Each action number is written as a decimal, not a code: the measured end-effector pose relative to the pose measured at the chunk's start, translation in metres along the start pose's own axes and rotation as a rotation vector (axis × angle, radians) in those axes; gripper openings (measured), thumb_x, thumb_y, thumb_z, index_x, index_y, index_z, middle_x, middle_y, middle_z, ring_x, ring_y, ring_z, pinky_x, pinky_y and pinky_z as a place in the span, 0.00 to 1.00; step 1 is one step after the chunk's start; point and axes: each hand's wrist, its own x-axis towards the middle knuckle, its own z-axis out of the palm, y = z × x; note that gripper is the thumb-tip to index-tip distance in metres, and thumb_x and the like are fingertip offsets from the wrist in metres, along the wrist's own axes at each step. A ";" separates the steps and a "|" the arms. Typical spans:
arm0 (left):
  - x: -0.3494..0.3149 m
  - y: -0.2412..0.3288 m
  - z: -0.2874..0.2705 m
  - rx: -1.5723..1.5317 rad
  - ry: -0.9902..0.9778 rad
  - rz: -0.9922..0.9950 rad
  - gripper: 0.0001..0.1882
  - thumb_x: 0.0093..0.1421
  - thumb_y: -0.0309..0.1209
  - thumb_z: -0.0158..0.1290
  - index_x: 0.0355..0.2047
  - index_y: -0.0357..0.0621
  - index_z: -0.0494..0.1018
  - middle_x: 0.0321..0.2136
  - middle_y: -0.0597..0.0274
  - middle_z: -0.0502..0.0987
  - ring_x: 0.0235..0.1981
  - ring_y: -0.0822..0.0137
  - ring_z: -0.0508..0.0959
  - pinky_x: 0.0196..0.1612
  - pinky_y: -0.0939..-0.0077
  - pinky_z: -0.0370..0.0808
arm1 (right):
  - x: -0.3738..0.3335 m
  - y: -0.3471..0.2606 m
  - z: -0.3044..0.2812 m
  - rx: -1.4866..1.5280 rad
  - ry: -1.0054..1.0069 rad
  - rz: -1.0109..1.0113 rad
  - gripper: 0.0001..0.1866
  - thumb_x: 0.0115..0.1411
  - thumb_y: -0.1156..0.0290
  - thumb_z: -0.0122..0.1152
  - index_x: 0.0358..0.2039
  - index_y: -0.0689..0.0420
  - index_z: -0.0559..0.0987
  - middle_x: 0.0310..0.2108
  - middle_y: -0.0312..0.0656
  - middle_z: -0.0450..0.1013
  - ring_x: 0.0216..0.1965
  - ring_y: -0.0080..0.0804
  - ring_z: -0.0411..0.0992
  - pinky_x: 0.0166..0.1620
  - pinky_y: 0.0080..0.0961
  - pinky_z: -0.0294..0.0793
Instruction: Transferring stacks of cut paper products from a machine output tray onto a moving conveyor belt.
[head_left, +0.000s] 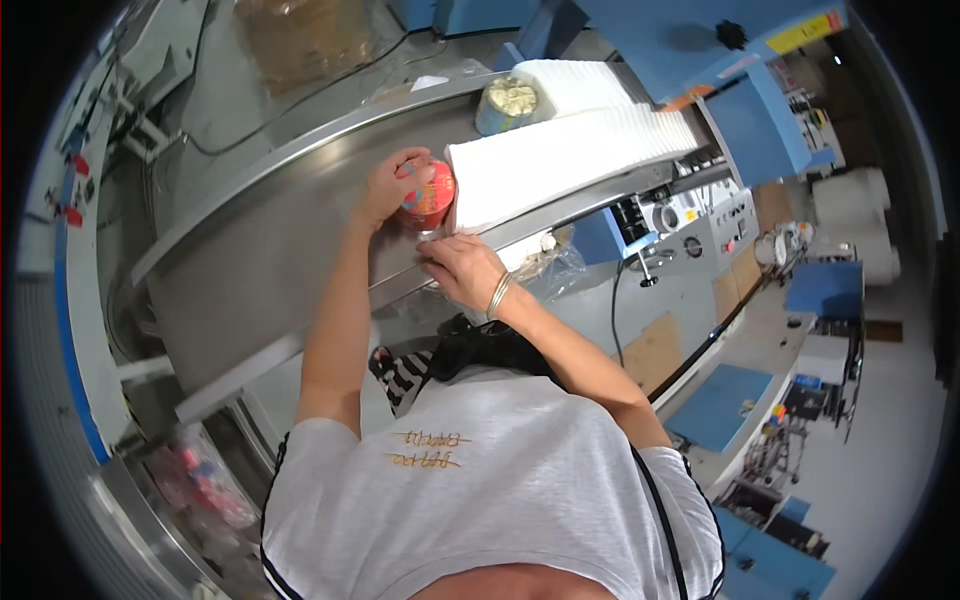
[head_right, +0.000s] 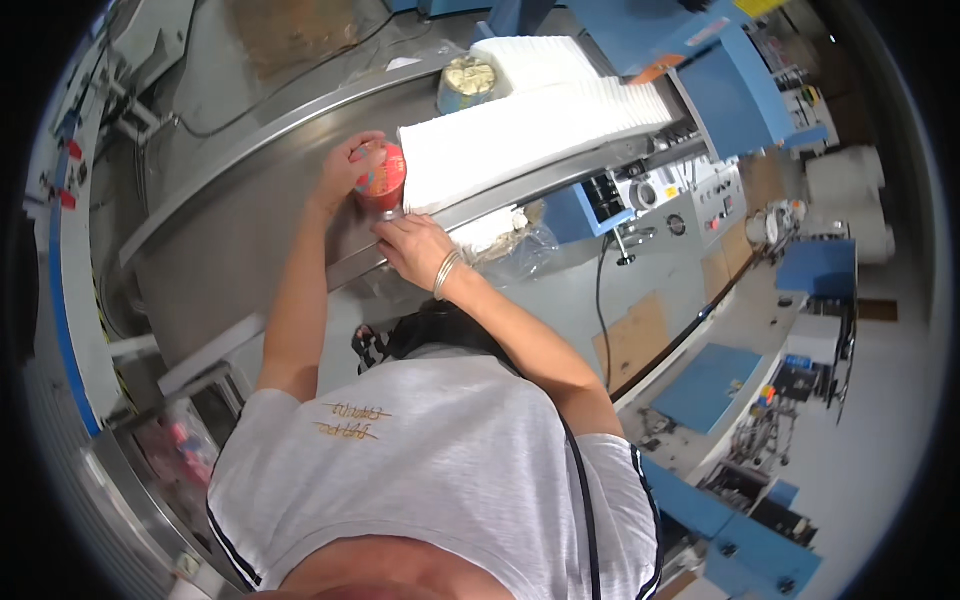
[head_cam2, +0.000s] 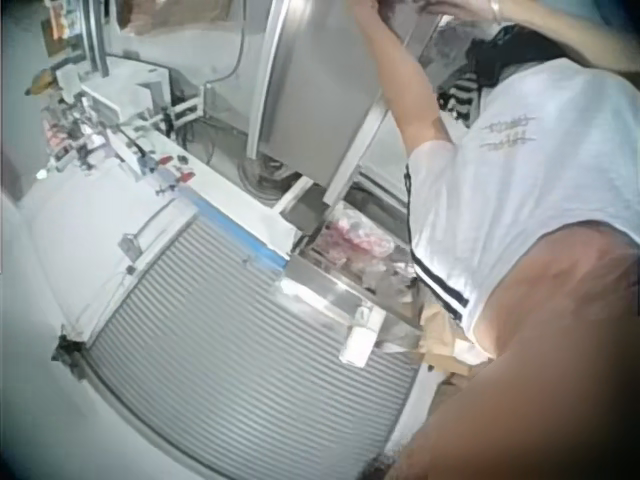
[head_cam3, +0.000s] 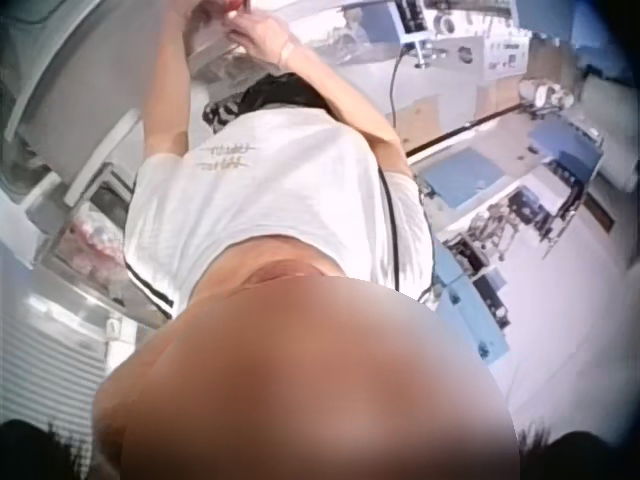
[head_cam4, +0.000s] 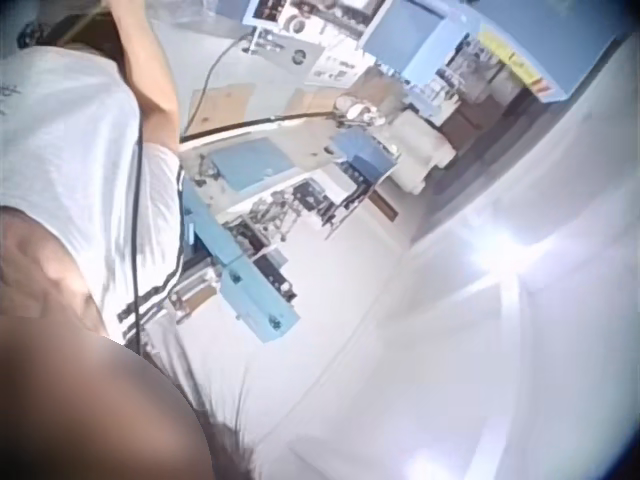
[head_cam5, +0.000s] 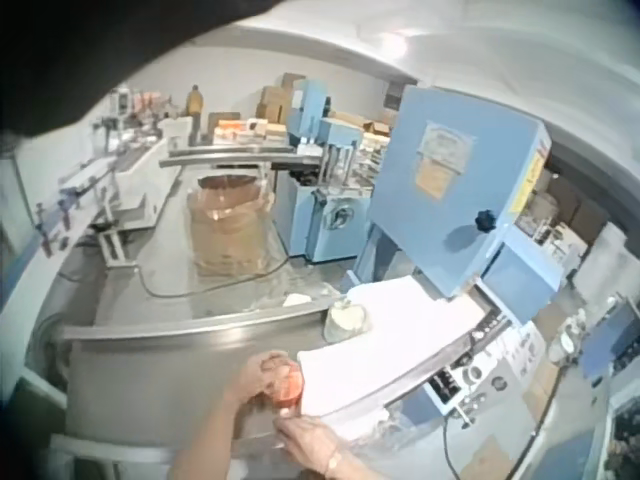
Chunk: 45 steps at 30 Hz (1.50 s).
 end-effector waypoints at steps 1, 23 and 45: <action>0.000 0.004 -0.001 -0.047 -0.021 -0.040 0.21 0.51 0.40 0.60 0.42 0.42 0.74 0.37 0.65 0.76 0.38 0.74 0.73 0.42 0.79 0.71 | 0.000 0.001 -0.002 0.003 0.010 0.026 0.12 0.51 0.70 0.60 0.37 0.57 0.75 0.31 0.43 0.74 0.36 0.41 0.71 0.44 0.34 0.68; 0.007 0.002 -0.009 -0.111 -0.101 -0.127 0.15 0.58 0.41 0.53 0.35 0.41 0.74 0.31 0.67 0.75 0.33 0.78 0.71 0.38 0.83 0.69 | -0.002 -0.017 0.040 -0.079 0.134 -0.068 0.20 0.47 0.57 0.63 0.39 0.53 0.75 0.37 0.39 0.71 0.43 0.38 0.67 0.49 0.35 0.62; 0.005 -0.053 0.000 0.046 0.541 0.306 0.12 0.59 0.29 0.50 0.42 0.35 0.69 0.30 0.61 0.74 0.29 0.71 0.73 0.36 0.77 0.72 | 0.011 -0.032 0.077 -0.222 0.362 0.312 0.08 0.51 0.62 0.59 0.22 0.51 0.74 0.21 0.36 0.69 0.30 0.35 0.68 0.40 0.32 0.64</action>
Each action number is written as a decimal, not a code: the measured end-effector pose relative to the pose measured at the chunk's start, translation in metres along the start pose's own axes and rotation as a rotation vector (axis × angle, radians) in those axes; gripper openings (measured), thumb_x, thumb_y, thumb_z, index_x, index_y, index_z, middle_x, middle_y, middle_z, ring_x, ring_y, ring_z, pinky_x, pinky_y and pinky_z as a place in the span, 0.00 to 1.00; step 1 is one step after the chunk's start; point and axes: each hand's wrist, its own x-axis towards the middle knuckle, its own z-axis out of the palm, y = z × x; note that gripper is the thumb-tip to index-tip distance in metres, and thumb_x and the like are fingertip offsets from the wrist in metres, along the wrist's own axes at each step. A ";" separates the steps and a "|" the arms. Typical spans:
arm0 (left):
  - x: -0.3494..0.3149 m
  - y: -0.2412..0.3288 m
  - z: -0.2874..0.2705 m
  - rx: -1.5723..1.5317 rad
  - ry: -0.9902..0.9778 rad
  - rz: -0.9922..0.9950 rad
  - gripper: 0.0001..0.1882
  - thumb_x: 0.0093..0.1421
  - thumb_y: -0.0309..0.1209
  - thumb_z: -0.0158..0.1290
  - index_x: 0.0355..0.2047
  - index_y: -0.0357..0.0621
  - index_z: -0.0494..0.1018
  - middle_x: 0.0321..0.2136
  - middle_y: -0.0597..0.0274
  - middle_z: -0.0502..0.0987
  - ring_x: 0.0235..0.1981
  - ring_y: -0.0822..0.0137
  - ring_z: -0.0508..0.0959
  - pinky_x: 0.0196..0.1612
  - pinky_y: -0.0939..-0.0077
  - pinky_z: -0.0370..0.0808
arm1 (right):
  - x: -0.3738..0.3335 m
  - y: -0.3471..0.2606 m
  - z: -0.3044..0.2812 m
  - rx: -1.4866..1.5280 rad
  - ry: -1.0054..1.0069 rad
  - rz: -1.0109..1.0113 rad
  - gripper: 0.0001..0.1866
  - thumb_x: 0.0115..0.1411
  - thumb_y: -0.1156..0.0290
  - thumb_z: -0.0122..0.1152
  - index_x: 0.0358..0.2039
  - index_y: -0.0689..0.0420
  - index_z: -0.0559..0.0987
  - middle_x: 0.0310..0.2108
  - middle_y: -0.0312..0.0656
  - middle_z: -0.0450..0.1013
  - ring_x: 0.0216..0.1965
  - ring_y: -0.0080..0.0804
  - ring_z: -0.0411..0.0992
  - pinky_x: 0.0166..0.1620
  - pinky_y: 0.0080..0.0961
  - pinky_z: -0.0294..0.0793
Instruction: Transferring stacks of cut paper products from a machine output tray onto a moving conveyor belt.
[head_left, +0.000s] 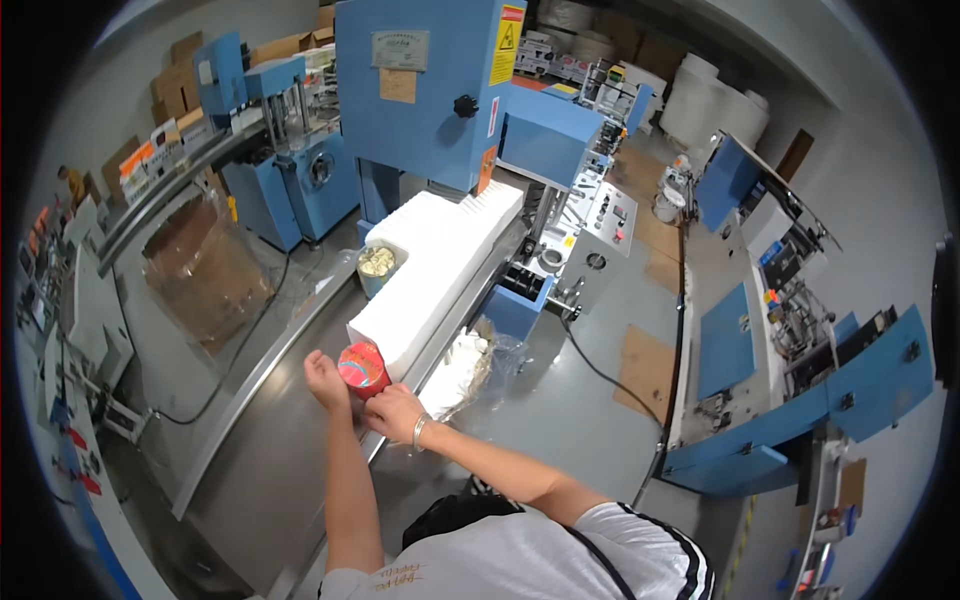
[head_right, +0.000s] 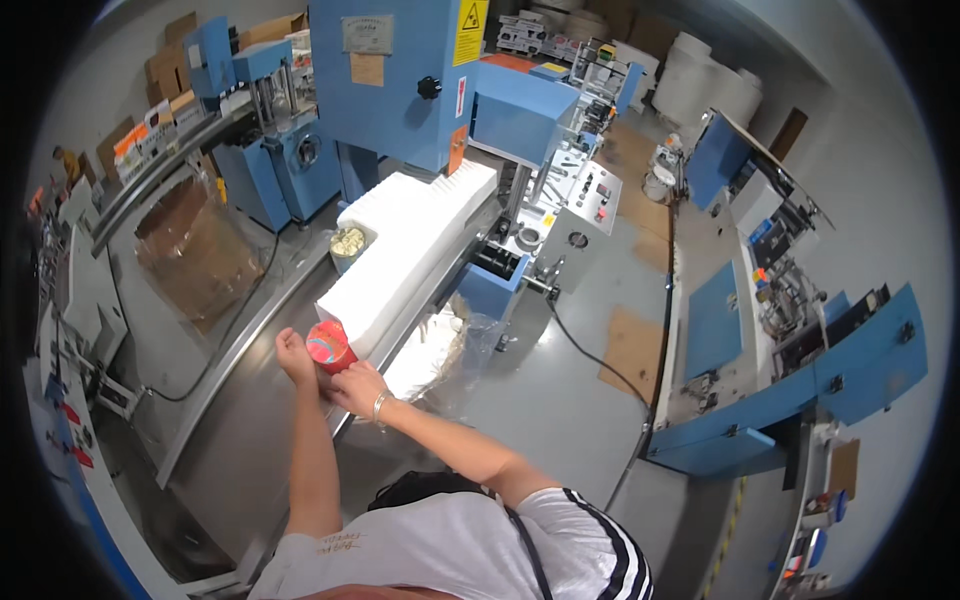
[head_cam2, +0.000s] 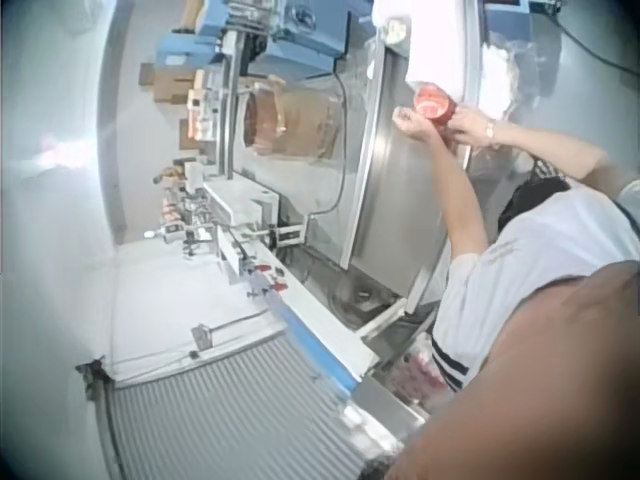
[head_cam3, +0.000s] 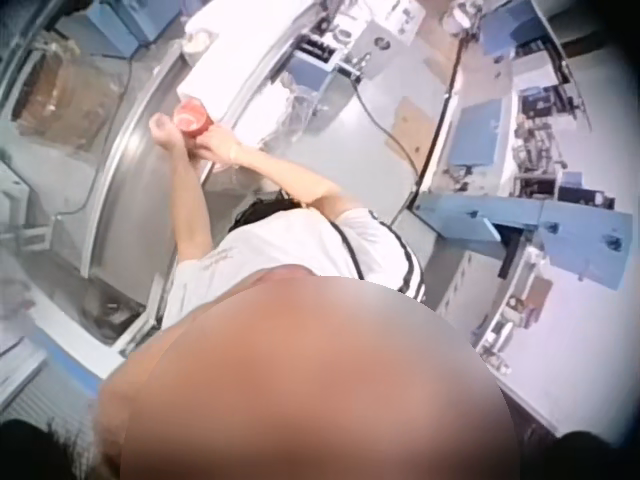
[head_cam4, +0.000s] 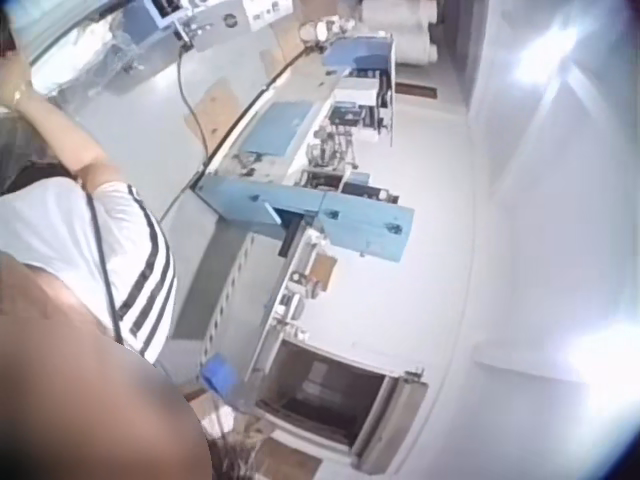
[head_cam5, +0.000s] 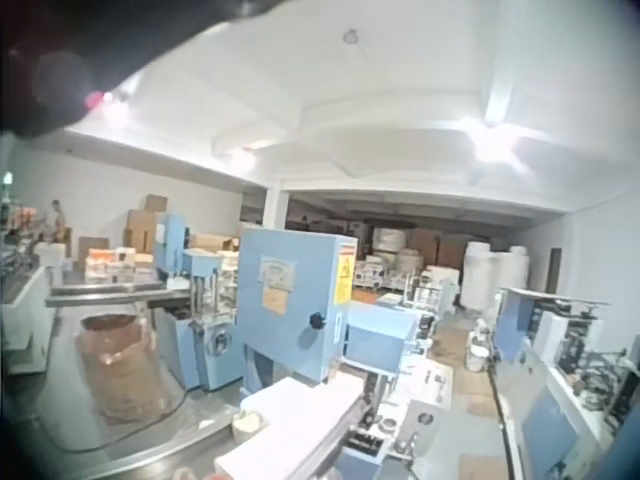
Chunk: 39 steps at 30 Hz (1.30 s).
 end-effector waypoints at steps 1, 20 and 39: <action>-0.004 0.002 -0.008 0.005 -0.004 0.021 0.12 0.59 0.29 0.50 0.42 0.35 0.69 0.30 0.61 0.74 0.29 0.71 0.73 0.36 0.77 0.72 | 0.003 -0.002 0.003 -0.007 -0.031 0.055 0.07 0.51 0.62 0.59 0.22 0.51 0.75 0.21 0.36 0.71 0.30 0.35 0.69 0.40 0.32 0.64; 0.008 0.019 -0.157 0.198 -0.316 -0.232 0.10 0.60 0.32 0.50 0.26 0.37 0.74 0.13 0.70 0.68 0.14 0.80 0.65 0.19 0.83 0.60 | 0.013 -0.025 0.012 -0.012 0.053 0.197 0.15 0.56 0.54 0.53 0.22 0.50 0.77 0.17 0.42 0.73 0.24 0.44 0.73 0.31 0.41 0.71; -0.004 0.028 -0.140 0.080 -0.504 -0.226 0.11 0.60 0.33 0.51 0.35 0.36 0.74 0.21 0.69 0.73 0.24 0.80 0.70 0.26 0.84 0.67 | 0.021 -0.038 0.004 -0.008 -0.158 -0.020 0.21 0.54 0.45 0.56 0.21 0.51 0.77 0.17 0.40 0.74 0.20 0.40 0.74 0.24 0.33 0.72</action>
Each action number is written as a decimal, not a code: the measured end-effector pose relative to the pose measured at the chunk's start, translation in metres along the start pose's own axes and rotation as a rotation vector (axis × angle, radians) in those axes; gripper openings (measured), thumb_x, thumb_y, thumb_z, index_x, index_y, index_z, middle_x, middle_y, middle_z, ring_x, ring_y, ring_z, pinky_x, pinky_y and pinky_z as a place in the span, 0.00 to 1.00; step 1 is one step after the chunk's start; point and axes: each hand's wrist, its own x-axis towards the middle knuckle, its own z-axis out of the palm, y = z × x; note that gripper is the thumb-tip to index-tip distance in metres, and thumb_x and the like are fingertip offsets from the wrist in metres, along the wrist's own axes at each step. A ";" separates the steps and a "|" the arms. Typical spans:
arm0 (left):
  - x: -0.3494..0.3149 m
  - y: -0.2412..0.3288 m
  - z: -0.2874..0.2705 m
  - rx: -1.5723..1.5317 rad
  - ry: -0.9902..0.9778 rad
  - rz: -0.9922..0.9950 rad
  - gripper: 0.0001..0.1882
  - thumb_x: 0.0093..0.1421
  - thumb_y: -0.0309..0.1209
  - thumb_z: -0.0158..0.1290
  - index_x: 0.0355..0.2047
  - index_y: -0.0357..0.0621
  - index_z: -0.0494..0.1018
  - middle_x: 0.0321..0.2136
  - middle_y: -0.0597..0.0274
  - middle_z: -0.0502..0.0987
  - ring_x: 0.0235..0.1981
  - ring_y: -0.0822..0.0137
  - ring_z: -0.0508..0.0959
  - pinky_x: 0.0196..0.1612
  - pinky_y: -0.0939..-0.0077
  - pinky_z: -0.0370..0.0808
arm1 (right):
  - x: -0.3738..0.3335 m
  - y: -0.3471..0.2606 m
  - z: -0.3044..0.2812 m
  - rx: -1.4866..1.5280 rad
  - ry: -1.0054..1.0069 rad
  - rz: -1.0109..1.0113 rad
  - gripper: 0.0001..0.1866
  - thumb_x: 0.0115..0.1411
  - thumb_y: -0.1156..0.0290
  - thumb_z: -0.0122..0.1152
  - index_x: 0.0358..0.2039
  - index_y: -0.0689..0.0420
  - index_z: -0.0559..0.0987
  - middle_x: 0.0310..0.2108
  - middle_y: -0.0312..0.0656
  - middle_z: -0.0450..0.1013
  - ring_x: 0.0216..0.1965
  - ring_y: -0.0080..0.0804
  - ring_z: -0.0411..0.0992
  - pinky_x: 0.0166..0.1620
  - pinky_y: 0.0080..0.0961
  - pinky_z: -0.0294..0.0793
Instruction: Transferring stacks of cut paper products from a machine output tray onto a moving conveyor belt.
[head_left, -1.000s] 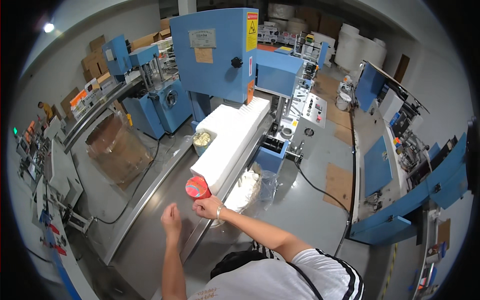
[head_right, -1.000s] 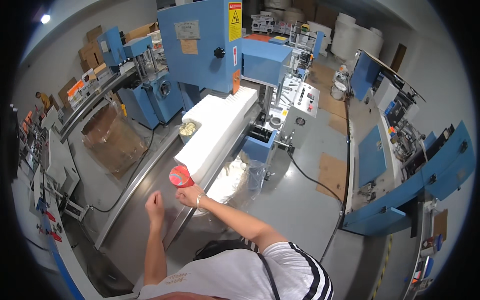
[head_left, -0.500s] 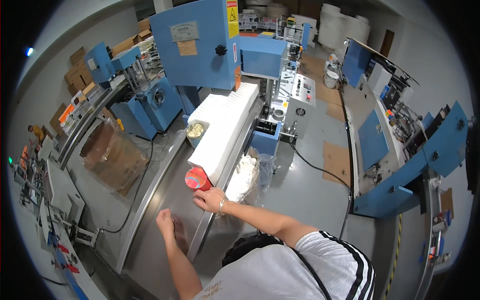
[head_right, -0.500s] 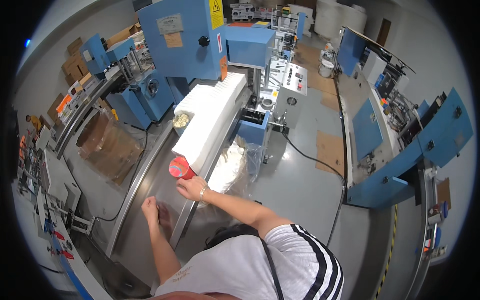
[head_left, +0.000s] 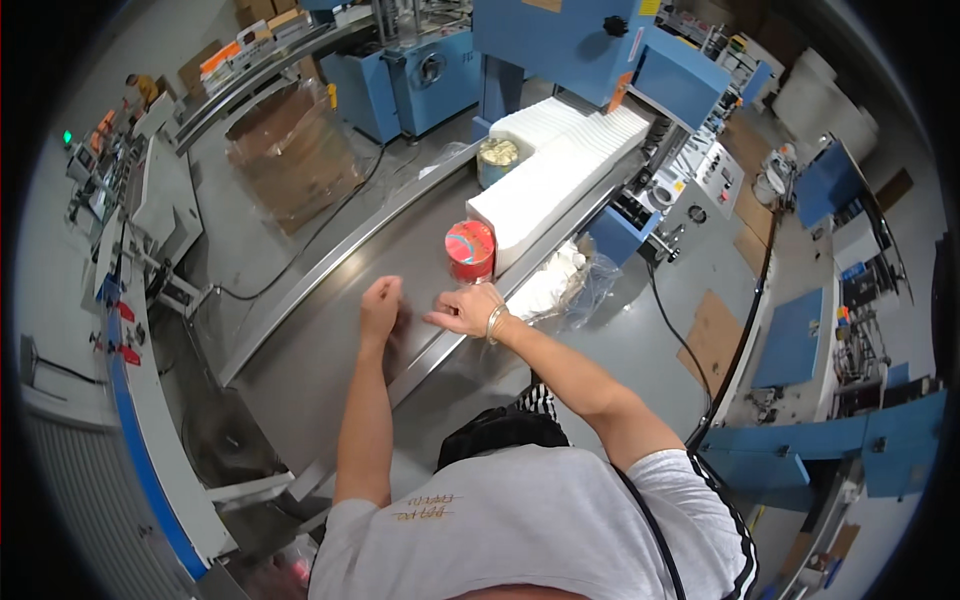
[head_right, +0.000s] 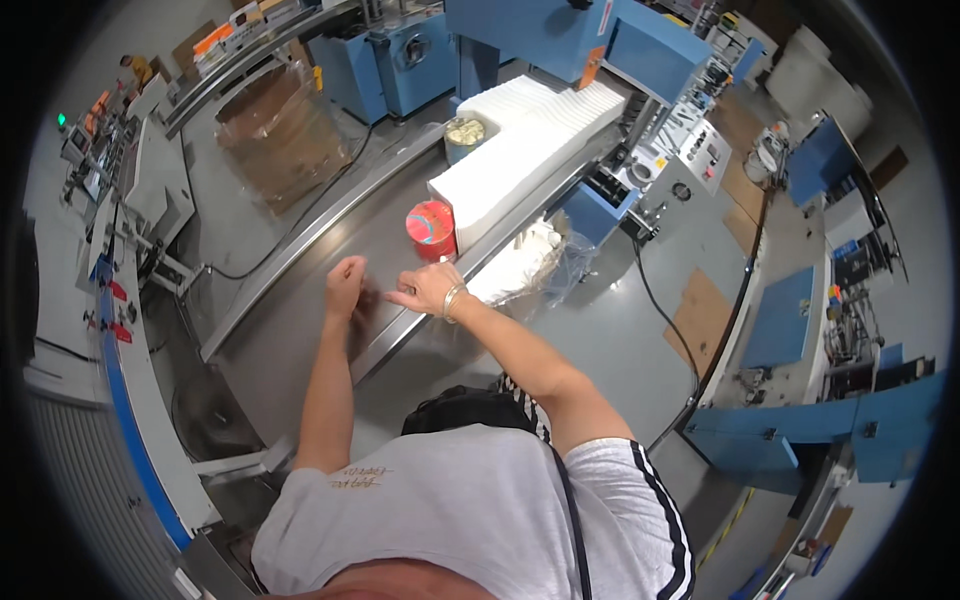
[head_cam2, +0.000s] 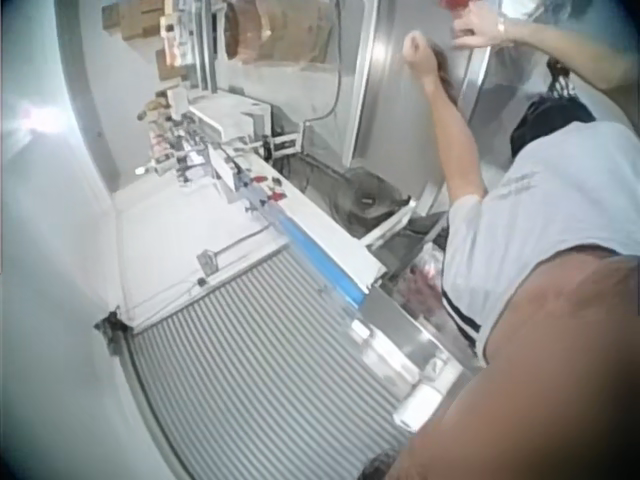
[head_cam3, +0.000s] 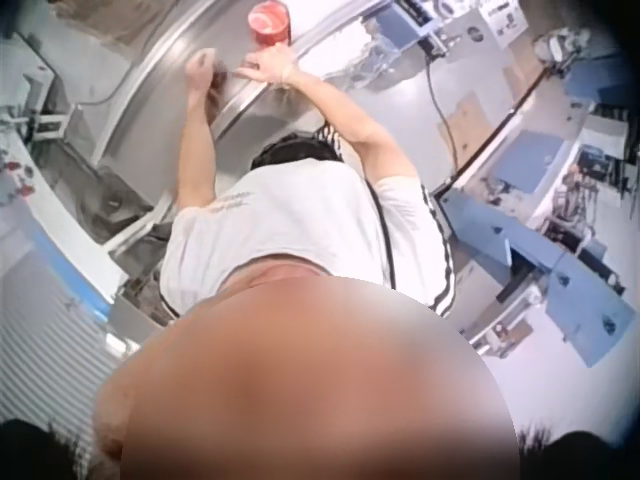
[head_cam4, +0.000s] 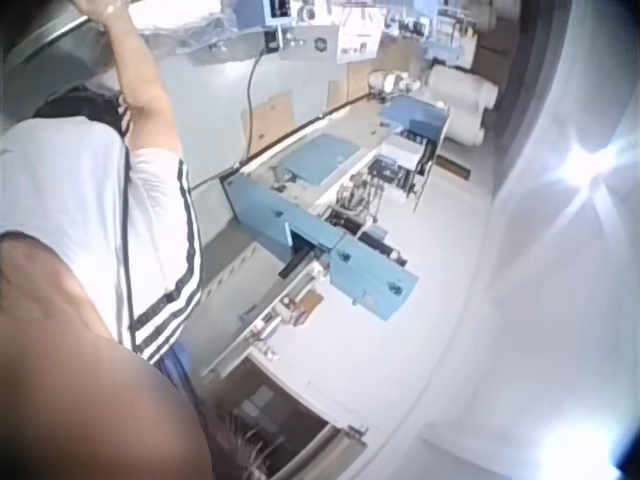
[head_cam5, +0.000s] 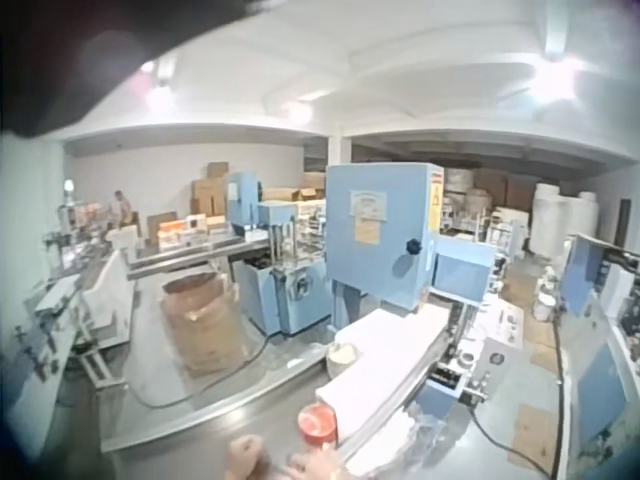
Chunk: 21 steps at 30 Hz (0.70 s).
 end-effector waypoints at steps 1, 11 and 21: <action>-0.001 0.006 0.008 -0.095 -0.056 -0.042 0.12 0.60 0.32 0.51 0.40 0.37 0.73 0.21 0.69 0.73 0.24 0.81 0.70 0.25 0.85 0.67 | -0.001 0.001 0.000 0.000 -0.023 0.004 0.21 0.53 0.45 0.56 0.21 0.51 0.77 0.16 0.40 0.74 0.20 0.41 0.74 0.24 0.33 0.72; 0.002 0.045 0.063 -0.179 -0.277 -0.151 0.33 0.64 0.44 0.45 0.65 0.48 0.48 0.59 0.57 0.59 0.41 0.70 0.71 0.39 0.77 0.72 | -0.001 0.004 0.010 -0.041 -0.066 0.021 0.24 0.53 0.43 0.52 0.15 0.50 0.76 0.14 0.39 0.73 0.18 0.39 0.73 0.25 0.36 0.71; 0.007 0.016 0.054 -0.315 -0.422 -0.024 0.29 0.64 0.43 0.45 0.61 0.44 0.57 0.57 0.63 0.63 0.42 0.71 0.69 0.42 0.74 0.71 | 0.001 0.004 0.014 -0.067 -0.071 0.049 0.16 0.53 0.53 0.52 0.17 0.47 0.79 0.15 0.41 0.73 0.18 0.43 0.73 0.25 0.39 0.72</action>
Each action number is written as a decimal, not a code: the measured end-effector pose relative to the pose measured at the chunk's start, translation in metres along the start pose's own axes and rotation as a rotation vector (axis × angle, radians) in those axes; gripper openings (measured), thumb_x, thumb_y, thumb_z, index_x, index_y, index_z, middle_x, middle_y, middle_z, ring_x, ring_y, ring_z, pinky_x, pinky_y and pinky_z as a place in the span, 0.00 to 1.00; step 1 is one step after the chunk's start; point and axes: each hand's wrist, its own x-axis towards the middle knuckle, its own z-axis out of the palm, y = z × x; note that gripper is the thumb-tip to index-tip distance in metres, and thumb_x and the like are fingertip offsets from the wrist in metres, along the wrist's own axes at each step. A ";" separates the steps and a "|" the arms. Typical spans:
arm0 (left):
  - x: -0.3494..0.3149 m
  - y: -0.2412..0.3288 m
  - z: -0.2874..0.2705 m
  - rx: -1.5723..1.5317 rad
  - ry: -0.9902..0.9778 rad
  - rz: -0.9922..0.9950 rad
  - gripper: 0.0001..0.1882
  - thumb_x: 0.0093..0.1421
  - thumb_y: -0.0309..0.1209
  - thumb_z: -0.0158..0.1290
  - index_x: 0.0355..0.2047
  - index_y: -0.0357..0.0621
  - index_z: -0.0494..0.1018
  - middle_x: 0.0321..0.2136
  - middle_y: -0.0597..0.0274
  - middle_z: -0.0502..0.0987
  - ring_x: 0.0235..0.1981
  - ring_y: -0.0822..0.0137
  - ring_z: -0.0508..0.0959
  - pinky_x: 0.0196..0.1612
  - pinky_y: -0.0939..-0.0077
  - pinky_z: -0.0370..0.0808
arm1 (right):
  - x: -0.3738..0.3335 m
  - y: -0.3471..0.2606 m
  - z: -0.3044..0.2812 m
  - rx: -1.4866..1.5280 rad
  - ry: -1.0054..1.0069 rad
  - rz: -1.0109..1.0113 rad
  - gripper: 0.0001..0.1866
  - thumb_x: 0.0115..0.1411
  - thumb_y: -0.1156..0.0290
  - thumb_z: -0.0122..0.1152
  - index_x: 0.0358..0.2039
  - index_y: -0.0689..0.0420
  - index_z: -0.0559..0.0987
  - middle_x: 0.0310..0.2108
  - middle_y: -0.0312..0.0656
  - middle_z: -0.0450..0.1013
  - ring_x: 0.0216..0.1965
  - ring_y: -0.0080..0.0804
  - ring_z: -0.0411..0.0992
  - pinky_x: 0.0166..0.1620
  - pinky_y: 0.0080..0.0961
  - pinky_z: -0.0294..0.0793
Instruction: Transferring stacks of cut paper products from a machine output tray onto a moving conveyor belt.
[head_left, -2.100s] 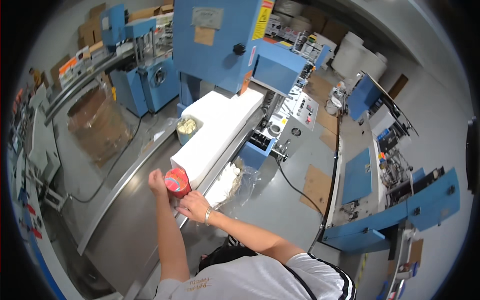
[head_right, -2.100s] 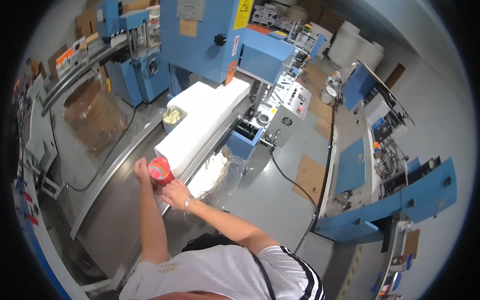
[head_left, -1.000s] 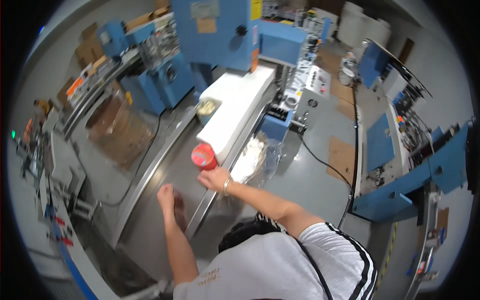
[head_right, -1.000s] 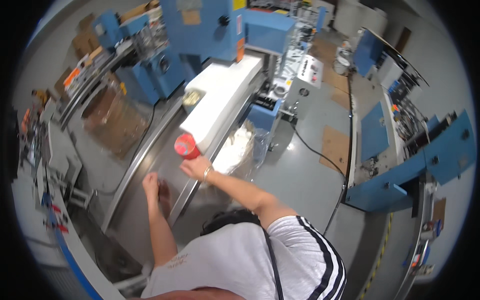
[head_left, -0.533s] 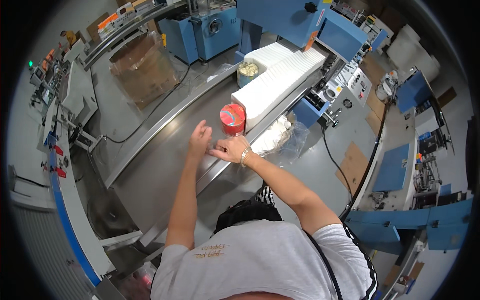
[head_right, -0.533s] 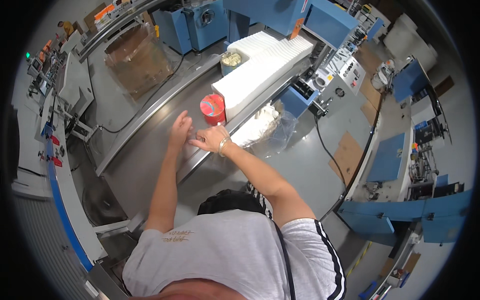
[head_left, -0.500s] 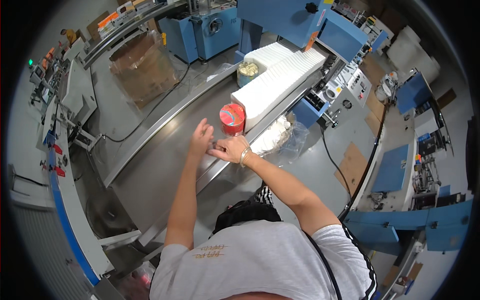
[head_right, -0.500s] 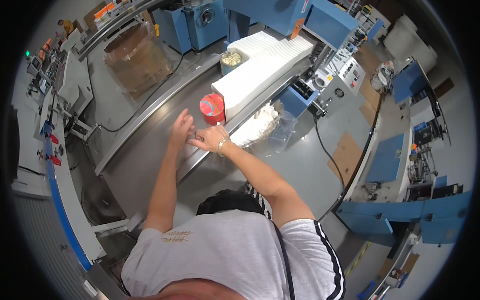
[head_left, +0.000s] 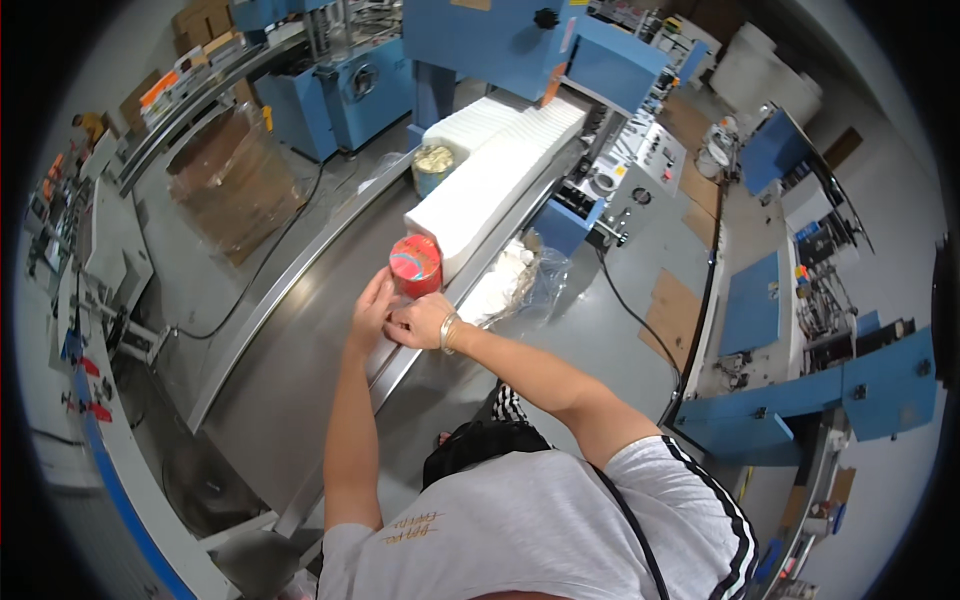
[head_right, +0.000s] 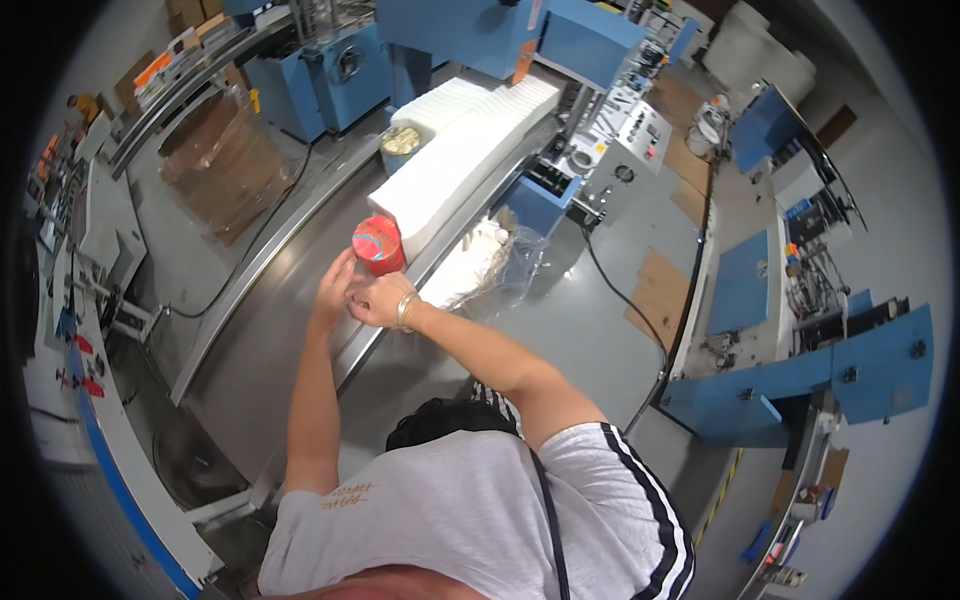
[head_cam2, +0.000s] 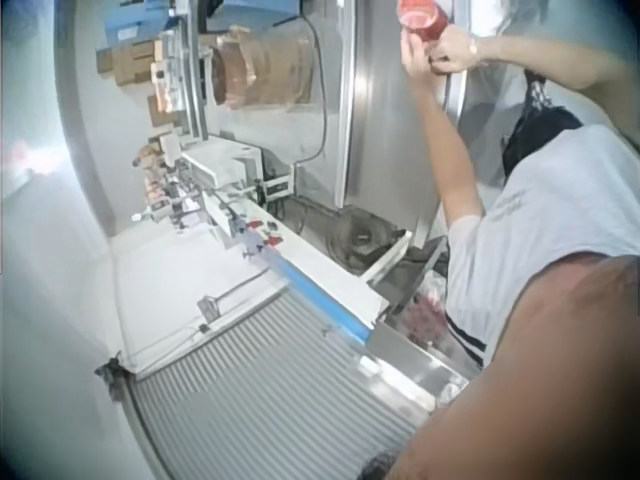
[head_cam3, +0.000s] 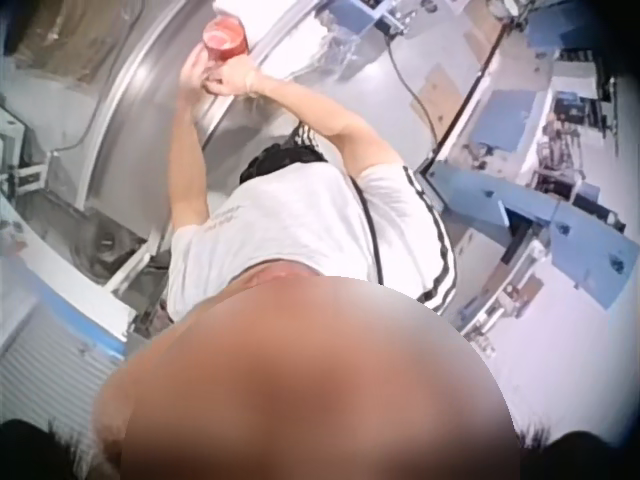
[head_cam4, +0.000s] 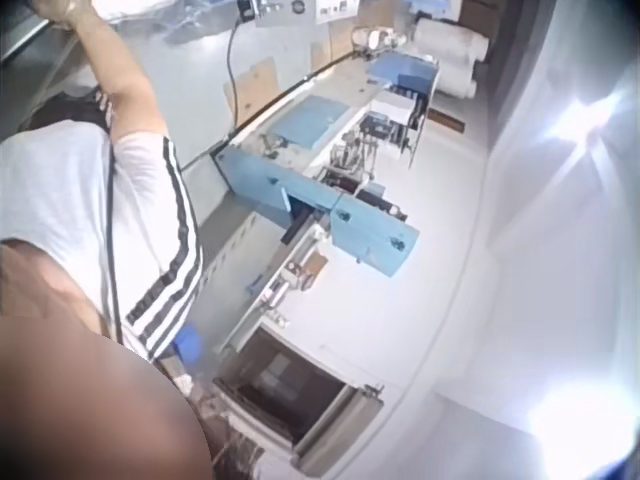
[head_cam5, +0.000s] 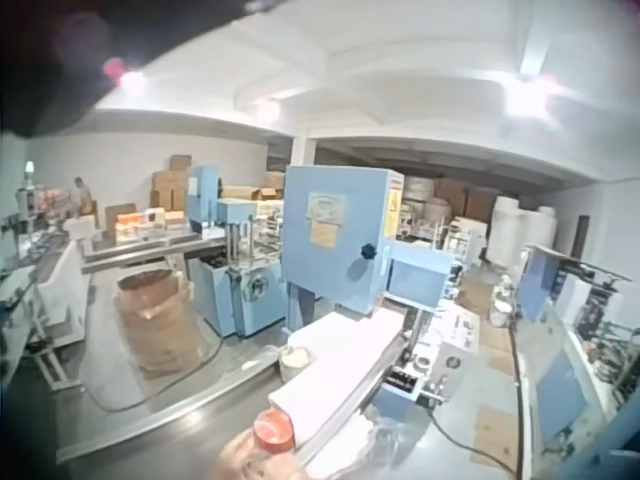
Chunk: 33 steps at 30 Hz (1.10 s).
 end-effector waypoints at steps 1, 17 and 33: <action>-0.005 0.011 0.008 0.019 0.125 -0.074 0.26 0.64 0.44 0.45 0.58 0.44 0.62 0.49 0.62 0.70 0.37 0.73 0.72 0.38 0.78 0.72 | -0.001 -0.004 -0.006 0.014 0.017 0.014 0.16 0.53 0.53 0.51 0.17 0.47 0.78 0.15 0.42 0.73 0.19 0.43 0.73 0.26 0.39 0.72; -0.002 -0.011 -0.045 0.108 0.459 -0.157 0.08 0.62 0.32 0.49 0.36 0.40 0.72 0.21 0.65 0.73 0.16 0.79 0.68 0.17 0.87 0.65 | -0.001 -0.001 -0.001 0.005 0.139 -0.009 0.17 0.54 0.57 0.52 0.15 0.53 0.74 0.13 0.45 0.71 0.18 0.45 0.72 0.24 0.40 0.71; -0.014 -0.011 -0.040 0.579 0.717 0.073 0.08 0.59 0.29 0.48 0.34 0.37 0.74 0.18 0.60 0.74 0.18 0.70 0.75 0.21 0.76 0.69 | -0.002 0.005 -0.011 0.010 0.043 0.002 0.18 0.57 0.55 0.47 0.19 0.52 0.77 0.17 0.47 0.73 0.22 0.48 0.73 0.30 0.44 0.72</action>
